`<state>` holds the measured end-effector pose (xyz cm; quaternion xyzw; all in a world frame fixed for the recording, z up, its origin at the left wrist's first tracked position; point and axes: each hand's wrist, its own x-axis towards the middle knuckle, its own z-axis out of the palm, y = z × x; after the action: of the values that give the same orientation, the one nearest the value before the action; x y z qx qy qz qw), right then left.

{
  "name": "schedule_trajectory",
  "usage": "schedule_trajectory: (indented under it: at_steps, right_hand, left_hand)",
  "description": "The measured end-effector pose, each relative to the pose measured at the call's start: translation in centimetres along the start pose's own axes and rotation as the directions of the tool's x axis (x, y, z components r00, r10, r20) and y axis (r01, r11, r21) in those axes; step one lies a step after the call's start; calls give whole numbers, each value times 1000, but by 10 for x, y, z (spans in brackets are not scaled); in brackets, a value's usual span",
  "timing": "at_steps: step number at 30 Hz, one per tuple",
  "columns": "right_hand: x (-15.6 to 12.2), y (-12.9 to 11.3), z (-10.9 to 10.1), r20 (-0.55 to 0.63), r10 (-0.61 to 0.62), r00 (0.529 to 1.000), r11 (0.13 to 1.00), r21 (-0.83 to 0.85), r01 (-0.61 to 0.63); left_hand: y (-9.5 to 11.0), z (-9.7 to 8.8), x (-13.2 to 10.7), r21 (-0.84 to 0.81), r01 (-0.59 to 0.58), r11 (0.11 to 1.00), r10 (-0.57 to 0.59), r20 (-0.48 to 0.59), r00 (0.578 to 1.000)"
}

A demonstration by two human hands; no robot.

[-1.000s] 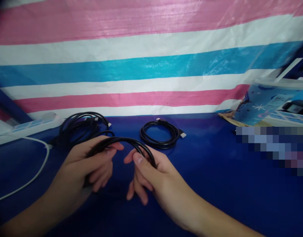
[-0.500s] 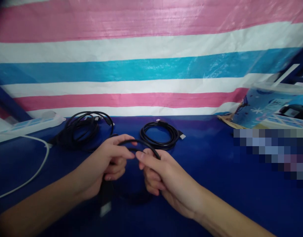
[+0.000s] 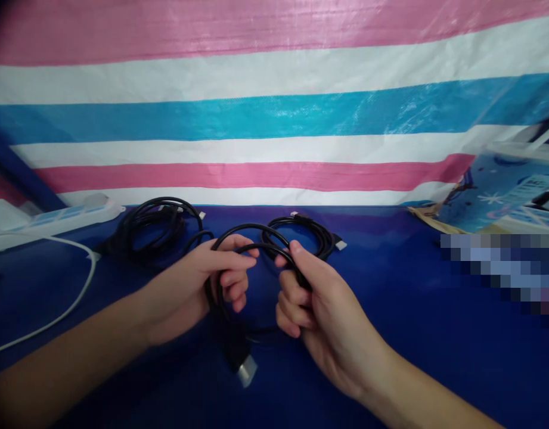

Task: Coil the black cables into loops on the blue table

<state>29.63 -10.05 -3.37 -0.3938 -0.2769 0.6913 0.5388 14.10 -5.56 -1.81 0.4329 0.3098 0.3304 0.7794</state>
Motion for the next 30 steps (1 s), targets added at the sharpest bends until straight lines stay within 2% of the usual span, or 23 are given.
schedule_trajectory:
  at_steps: [2,4,7,9,11,13,16,18,21,23,26,30]
  right_hand:
    - [3,-1,-1,-5,-44,999,998,-36,44]
    - [3,0,-1,41,-86,995,991,-100,90]
    - [-1,6,4,130,-51,990,969,-235,81]
    - [-4,11,7,117,-34,993,964,-258,64]
    - [-5,14,8,86,-74,994,977,-195,90]
    - [-4,13,7,101,-102,990,991,-74,110]
    - [0,5,2,247,-48,968,990,142,13]
    - [1,-1,-2,385,-27,923,967,244,-73]
    - [0,-5,-6,531,-13,847,952,266,-152]
    - [-3,-4,-6,557,-9,830,952,258,-163]
    - [-9,2,-3,520,-53,853,949,291,-119]
    - [-16,12,-1,454,-167,875,966,253,53]
  left_hand:
    - [12,-3,-1,63,39,997,-45,92,995]
    - [22,-4,-4,176,92,980,-116,132,984]
    - [25,-4,-8,402,190,896,-248,98,964]
    - [20,-1,-10,435,218,874,-255,28,967]
    - [15,2,-10,347,188,919,-186,-39,982]
    - [11,4,-8,216,80,973,-61,-92,994]
    - [10,4,-5,55,-160,986,167,-187,968]
    - [11,2,-4,-17,-256,967,245,-226,943]
    - [16,-4,-6,-104,-300,948,268,-243,932]
    - [21,-7,-8,-159,-313,936,269,-250,930]
    - [23,-8,-11,-225,-354,908,286,-285,915]
    - [13,-2,-11,-311,-390,867,279,-346,896]
